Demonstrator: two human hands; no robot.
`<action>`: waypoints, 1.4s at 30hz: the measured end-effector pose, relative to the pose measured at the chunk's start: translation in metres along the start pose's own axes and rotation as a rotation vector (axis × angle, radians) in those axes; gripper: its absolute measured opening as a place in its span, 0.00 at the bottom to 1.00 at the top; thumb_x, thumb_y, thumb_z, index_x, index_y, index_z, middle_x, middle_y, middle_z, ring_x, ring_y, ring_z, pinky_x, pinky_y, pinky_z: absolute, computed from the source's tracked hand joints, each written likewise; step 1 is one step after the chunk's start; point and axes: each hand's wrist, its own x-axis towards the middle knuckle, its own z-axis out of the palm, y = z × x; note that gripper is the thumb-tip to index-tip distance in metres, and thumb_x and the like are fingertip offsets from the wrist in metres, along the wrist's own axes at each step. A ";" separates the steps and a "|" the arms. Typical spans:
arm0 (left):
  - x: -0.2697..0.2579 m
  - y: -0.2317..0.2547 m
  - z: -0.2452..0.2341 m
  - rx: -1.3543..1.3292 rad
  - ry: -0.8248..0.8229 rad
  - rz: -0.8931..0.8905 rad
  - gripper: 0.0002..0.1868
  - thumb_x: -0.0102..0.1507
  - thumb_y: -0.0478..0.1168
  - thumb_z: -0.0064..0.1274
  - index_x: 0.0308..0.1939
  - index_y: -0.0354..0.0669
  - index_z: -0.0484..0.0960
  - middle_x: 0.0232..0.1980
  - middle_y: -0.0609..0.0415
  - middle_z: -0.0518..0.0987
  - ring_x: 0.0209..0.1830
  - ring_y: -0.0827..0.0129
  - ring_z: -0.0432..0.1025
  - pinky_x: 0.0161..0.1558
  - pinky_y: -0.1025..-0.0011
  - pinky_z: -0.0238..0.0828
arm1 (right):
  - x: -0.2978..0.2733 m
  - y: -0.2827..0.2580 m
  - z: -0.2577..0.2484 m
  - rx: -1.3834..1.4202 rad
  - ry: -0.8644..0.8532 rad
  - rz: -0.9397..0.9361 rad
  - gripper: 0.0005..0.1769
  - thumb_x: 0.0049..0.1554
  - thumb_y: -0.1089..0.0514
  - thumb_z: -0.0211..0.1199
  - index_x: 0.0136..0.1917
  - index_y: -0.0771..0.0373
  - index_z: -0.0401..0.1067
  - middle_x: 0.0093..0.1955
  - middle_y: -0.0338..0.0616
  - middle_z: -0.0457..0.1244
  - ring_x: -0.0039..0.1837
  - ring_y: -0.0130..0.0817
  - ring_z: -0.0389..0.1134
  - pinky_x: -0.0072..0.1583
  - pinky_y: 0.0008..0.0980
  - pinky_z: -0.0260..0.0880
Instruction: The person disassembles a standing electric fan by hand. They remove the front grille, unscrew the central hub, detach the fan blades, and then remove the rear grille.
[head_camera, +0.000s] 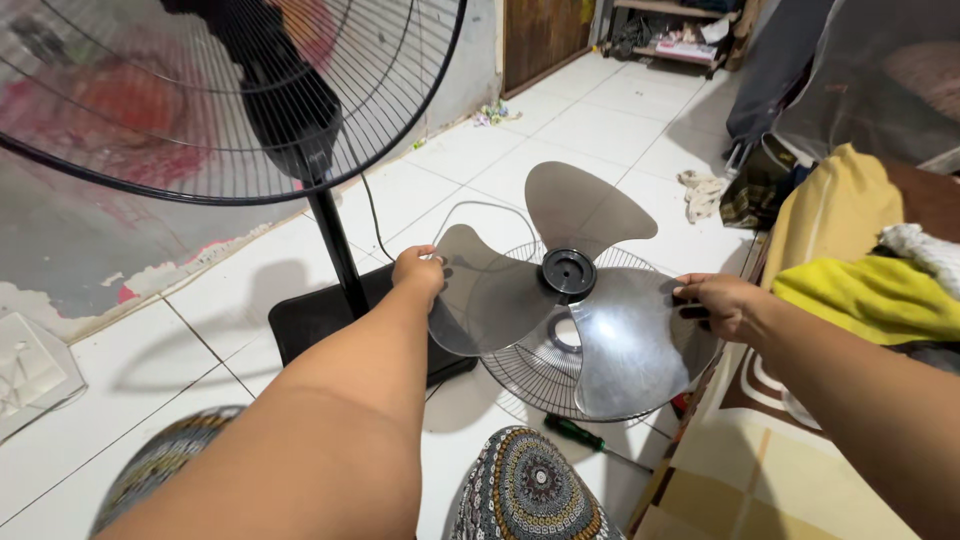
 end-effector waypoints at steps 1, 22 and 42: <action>0.004 -0.005 0.007 -0.003 0.012 -0.033 0.18 0.64 0.36 0.56 0.59 0.50 0.80 0.51 0.50 0.82 0.42 0.63 0.80 0.43 0.65 0.78 | 0.009 0.006 0.002 0.050 0.011 0.002 0.05 0.64 0.59 0.56 0.48 0.52 0.72 0.42 0.34 0.66 0.42 0.29 0.61 0.43 0.33 0.57; 0.063 -0.175 0.081 -0.125 -0.295 -0.160 0.24 0.67 0.32 0.46 0.69 0.39 0.73 0.47 0.49 0.82 0.40 0.65 0.75 0.35 0.67 0.70 | 0.082 0.172 0.057 0.469 0.228 0.282 0.05 0.67 0.60 0.51 0.53 0.58 0.68 0.49 0.40 0.62 0.45 0.34 0.63 0.51 0.40 0.71; 0.032 -0.145 0.033 0.014 -0.379 -0.251 0.24 0.69 0.36 0.44 0.70 0.47 0.72 0.66 0.52 0.78 0.57 0.63 0.76 0.59 0.59 0.73 | 0.096 0.199 0.098 0.556 0.317 0.289 0.15 0.65 0.56 0.54 0.63 0.61 0.61 0.63 0.46 0.53 0.60 0.41 0.53 0.62 0.45 0.60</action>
